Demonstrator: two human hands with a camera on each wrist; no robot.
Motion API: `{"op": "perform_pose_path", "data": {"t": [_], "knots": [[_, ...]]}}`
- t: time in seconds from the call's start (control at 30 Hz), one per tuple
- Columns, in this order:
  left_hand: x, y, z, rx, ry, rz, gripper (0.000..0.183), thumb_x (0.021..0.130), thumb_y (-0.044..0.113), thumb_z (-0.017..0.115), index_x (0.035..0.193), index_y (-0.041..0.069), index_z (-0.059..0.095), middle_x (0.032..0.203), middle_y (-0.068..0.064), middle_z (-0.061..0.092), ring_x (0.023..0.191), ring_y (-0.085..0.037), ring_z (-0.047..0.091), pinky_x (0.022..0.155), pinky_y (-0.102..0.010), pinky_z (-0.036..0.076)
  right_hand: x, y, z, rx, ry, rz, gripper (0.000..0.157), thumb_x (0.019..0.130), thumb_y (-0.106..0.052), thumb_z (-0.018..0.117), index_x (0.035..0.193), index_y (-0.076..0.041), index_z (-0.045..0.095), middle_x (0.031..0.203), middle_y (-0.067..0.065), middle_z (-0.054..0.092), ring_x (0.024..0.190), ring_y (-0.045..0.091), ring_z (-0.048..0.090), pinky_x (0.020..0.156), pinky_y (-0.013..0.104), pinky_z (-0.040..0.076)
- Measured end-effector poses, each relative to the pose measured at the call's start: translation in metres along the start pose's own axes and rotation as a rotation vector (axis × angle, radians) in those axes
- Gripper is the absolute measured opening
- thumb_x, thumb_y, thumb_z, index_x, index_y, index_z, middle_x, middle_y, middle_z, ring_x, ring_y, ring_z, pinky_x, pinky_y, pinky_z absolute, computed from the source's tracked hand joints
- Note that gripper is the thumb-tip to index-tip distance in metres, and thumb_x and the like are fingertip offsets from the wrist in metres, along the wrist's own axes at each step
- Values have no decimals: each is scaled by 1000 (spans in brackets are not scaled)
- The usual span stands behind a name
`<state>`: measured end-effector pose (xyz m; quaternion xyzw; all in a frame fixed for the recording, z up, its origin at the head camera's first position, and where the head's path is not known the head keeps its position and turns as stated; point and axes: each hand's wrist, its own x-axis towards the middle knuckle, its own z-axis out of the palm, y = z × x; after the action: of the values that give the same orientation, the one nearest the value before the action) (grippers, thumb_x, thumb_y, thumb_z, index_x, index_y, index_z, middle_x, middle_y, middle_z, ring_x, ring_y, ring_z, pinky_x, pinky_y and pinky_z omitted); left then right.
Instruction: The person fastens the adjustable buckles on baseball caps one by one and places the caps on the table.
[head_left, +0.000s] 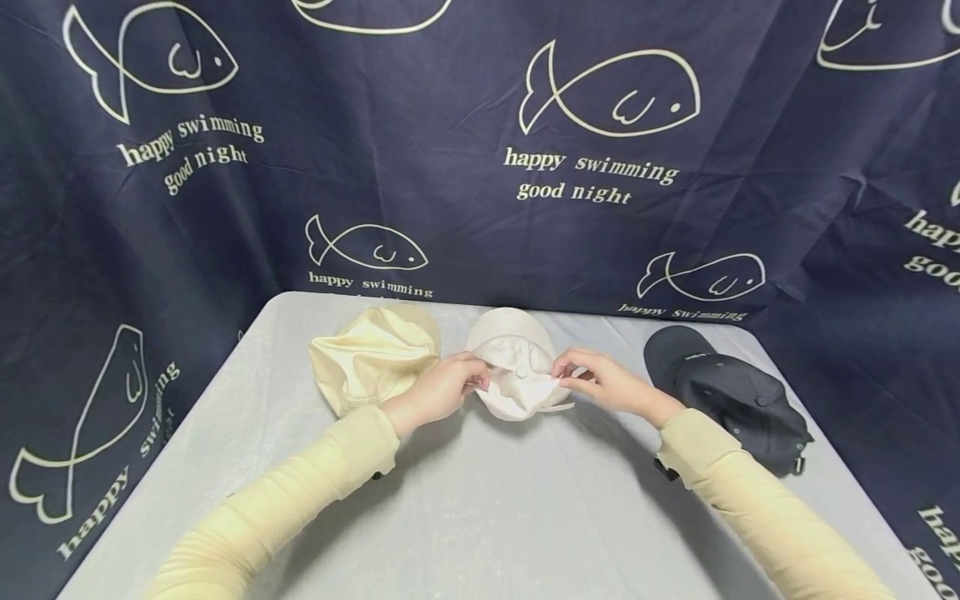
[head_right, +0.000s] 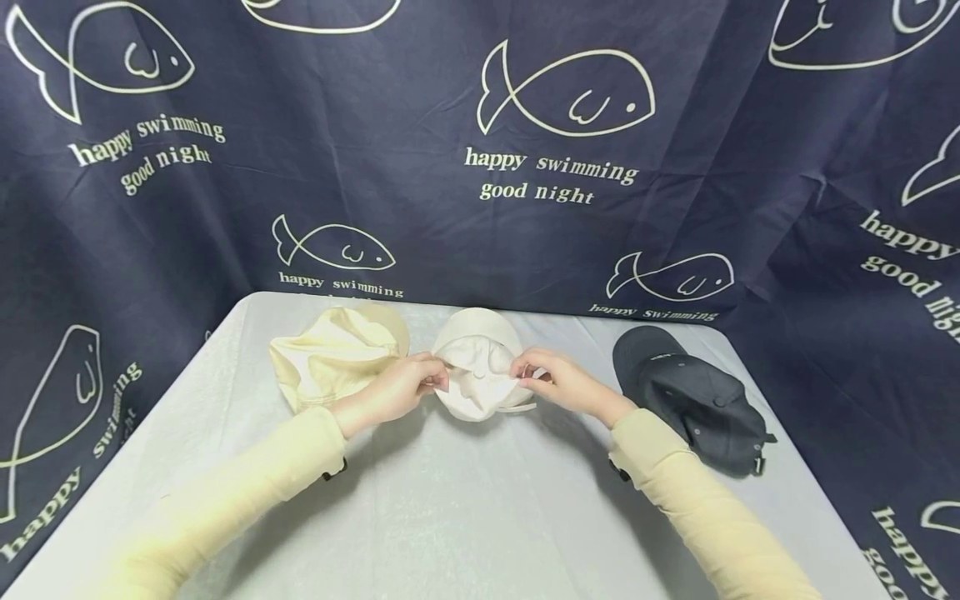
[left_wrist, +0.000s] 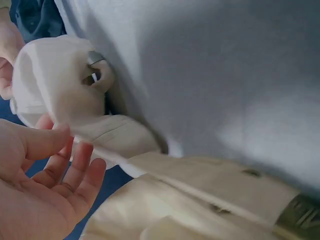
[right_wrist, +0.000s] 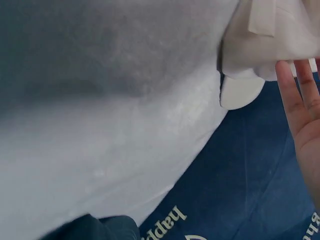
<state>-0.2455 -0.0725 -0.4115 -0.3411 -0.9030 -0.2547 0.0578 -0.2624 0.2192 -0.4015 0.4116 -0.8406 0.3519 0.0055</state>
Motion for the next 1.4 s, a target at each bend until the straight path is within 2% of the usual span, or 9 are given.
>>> {"op": "perform_pose_path", "data": {"t": [0.17, 0.37, 0.57, 0.7, 0.87, 1.07, 1.2, 1.4], "knots": [[2, 7, -10, 24, -7, -16, 28, 75, -12, 64, 89, 12, 64, 90, -2, 62, 89, -20, 62, 79, -33, 51, -5, 12, -11, -46, 1, -2, 19, 84, 2, 66, 99, -7, 60, 100, 10, 63, 88, 25, 61, 69, 32, 54], [9, 15, -19, 16, 0, 4, 25, 77, -6, 66, 95, 12, 66, 92, -2, 63, 90, -18, 61, 82, -31, 50, -10, 3, -33, -114, 19, -11, 21, 85, -7, 68, 102, -17, 60, 104, -1, 63, 88, 16, 62, 69, 32, 54], [18, 30, -25, 4, -33, -4, 23, 83, 3, 66, 104, 13, 64, 97, -4, 63, 93, -17, 61, 84, -30, 48, -19, -7, -52, -233, 70, -10, 26, 80, -7, 73, 102, -15, 61, 102, -2, 64, 86, 18, 63, 69, 36, 55], [26, 43, -27, -8, -38, -4, 23, 85, 10, 67, 108, 14, 63, 100, -4, 62, 96, -17, 60, 86, -29, 47, -30, -10, -65, -371, 124, -22, 32, 76, -7, 77, 104, -14, 63, 103, -3, 64, 87, 16, 62, 71, 30, 51], [40, 57, -26, -13, -22, 16, 27, 85, 11, 66, 112, 13, 63, 107, -4, 62, 102, -16, 59, 90, -26, 45, -44, -14, -80, -501, 195, 3, 38, 72, -8, 79, 106, -14, 63, 104, -4, 63, 89, 16, 59, 77, 23, 43], [53, 70, -22, 5, -19, 6, 32, 86, 17, 67, 117, 17, 61, 115, 0, 59, 110, -13, 55, 95, -24, 43, -63, -15, -93, -559, 245, 98, 40, 72, -7, 79, 109, -12, 62, 106, -1, 61, 89, 21, 61, 77, 25, 44], [62, 75, -14, -16, -13, 15, 33, 87, 18, 66, 120, 18, 60, 118, 1, 58, 112, -11, 53, 96, -22, 42, -75, -10, -100, -616, 278, 113, 41, 69, -7, 80, 107, -10, 62, 105, 4, 62, 89, 25, 61, 79, 29, 42], [74, 84, -2, -67, -5, 16, 34, 88, 19, 65, 121, 17, 59, 121, 3, 57, 109, -10, 53, 93, -17, 40, -94, 1, -105, -634, 305, 185, 40, 69, -8, 80, 105, -9, 62, 108, 11, 60, 102, 31, 53, 82, 42, 37]]}}
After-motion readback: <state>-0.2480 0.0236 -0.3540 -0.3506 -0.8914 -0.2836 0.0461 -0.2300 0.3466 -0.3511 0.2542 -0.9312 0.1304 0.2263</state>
